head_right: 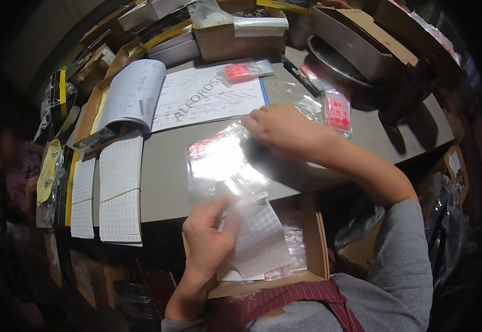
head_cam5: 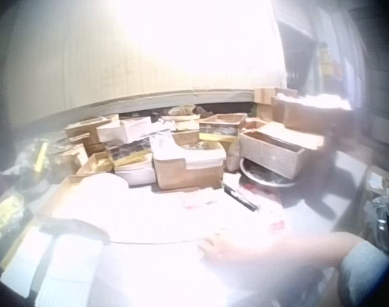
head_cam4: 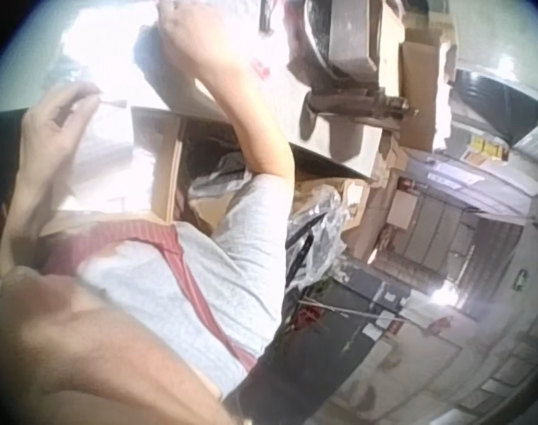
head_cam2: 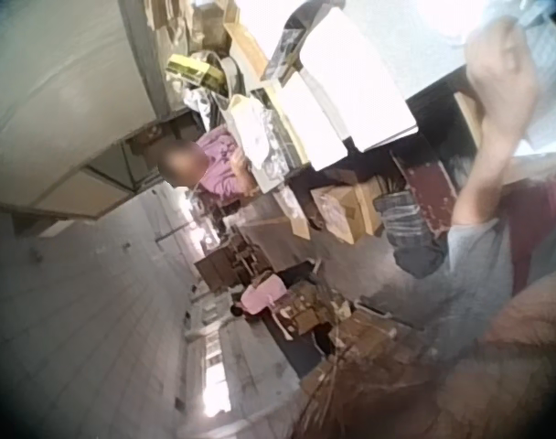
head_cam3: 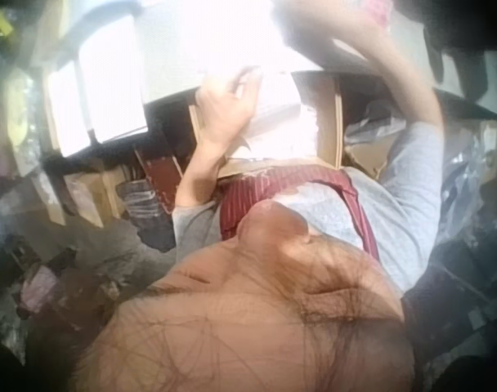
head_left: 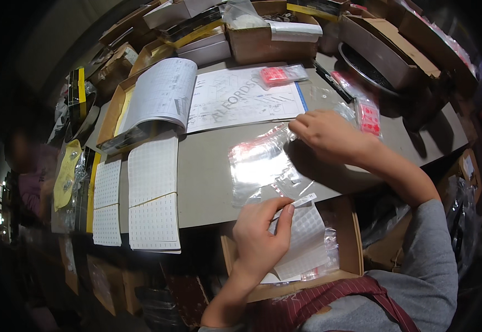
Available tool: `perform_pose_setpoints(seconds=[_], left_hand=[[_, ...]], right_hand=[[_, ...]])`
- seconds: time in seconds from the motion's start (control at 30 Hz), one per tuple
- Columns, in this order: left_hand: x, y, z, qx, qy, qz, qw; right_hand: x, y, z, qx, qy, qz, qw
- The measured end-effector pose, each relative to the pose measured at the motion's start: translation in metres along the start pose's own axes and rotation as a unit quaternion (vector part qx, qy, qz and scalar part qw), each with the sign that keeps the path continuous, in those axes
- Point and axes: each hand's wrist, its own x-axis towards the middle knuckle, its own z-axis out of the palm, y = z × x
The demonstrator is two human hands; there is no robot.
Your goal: The person repeatedly picks small white stickers from a cardboard box, peels them from their backing, and places them into clear plastic bags on the table. The person handles the stickers one at a time throughout the clip.
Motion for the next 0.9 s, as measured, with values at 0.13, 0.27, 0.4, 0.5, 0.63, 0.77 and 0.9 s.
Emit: perform_pose_setpoints(seconds=[0.13,0.27,0.4,0.5,0.63,0.77,0.9], left_hand=[[0.001,0.002,0.000,-0.016,-0.006,-0.014,1.000],[-0.002,-0.004,0.000,-0.013,0.004,-0.016,1.000],[-0.001,-0.003,0.002,-0.026,0.006,-0.017,0.999],[0.000,-0.002,0.002,-0.023,0.002,-0.009,1.000],[0.000,-0.002,0.002,-0.024,0.009,-0.005,1.000],[-0.001,-0.006,0.004,-0.028,0.023,-0.004,0.999],[-0.001,-0.005,0.005,-0.016,0.010,-0.024,1.000]], right_hand=[[-0.008,0.002,-0.019,-0.052,0.032,0.070,0.996],[-0.024,-0.028,-0.050,0.246,-0.057,0.015,0.967],[-0.045,-0.052,-0.050,0.362,-0.121,-0.015,0.924],[-0.051,-0.057,-0.047,0.374,-0.099,-0.007,0.922],[-0.055,-0.060,-0.046,0.339,-0.041,-0.033,0.939],[-0.051,-0.051,-0.038,0.370,0.025,-0.039,0.928],[-0.017,-0.019,-0.024,0.384,0.080,0.015,0.920]])
